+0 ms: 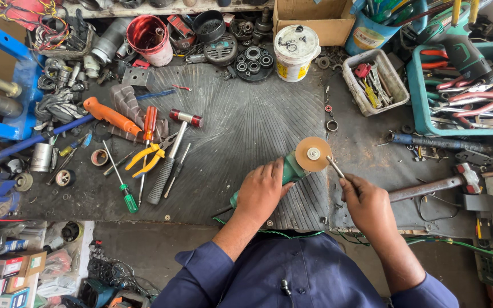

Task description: The person uses an angle grinder to grind a metal rod, producing sparks, then switches to hammering a metal rod clamped in a vise. The person handles the metal rod and tools directly on a cluttered workbench.

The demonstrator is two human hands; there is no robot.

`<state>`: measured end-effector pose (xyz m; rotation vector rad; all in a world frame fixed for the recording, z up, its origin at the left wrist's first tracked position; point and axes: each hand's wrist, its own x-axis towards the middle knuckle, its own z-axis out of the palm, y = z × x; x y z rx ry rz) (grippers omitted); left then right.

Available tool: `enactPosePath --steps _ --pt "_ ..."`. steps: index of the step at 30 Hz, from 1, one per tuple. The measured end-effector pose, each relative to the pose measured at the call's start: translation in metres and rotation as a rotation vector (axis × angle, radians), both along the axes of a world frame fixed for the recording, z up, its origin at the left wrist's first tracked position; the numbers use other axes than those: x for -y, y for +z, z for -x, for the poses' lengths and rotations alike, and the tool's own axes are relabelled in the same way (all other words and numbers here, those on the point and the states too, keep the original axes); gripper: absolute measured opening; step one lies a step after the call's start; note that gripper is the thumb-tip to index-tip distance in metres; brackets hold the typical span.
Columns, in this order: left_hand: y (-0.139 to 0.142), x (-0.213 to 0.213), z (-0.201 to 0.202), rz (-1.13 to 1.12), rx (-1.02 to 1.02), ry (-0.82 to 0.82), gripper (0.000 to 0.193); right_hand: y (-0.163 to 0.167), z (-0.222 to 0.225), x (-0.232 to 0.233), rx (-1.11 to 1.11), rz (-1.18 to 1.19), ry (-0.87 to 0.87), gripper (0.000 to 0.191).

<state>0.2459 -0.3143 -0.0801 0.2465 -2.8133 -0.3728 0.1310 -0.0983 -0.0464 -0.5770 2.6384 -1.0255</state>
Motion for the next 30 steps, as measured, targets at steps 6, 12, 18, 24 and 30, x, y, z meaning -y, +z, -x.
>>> enactPosePath --steps 6,12,18,24,30 --pt "-0.001 0.0 0.0 0.005 -0.006 -0.002 0.067 -0.002 0.001 -0.002 -0.043 0.067 -0.015 0.037" --pt "0.0 0.0 0.001 0.001 0.004 -0.002 0.068 -0.007 -0.001 -0.003 0.024 0.038 -0.059 0.028" --pt "-0.001 -0.001 0.001 0.012 -0.005 0.001 0.068 -0.01 0.003 -0.006 0.009 0.044 -0.062 0.026" --pt "-0.002 0.0 0.001 0.024 -0.006 -0.008 0.068 -0.015 0.005 -0.006 0.019 0.08 -0.052 0.027" --pt "-0.001 0.0 0.001 0.023 -0.006 -0.009 0.069 -0.015 0.006 -0.006 0.046 0.044 -0.055 0.027"
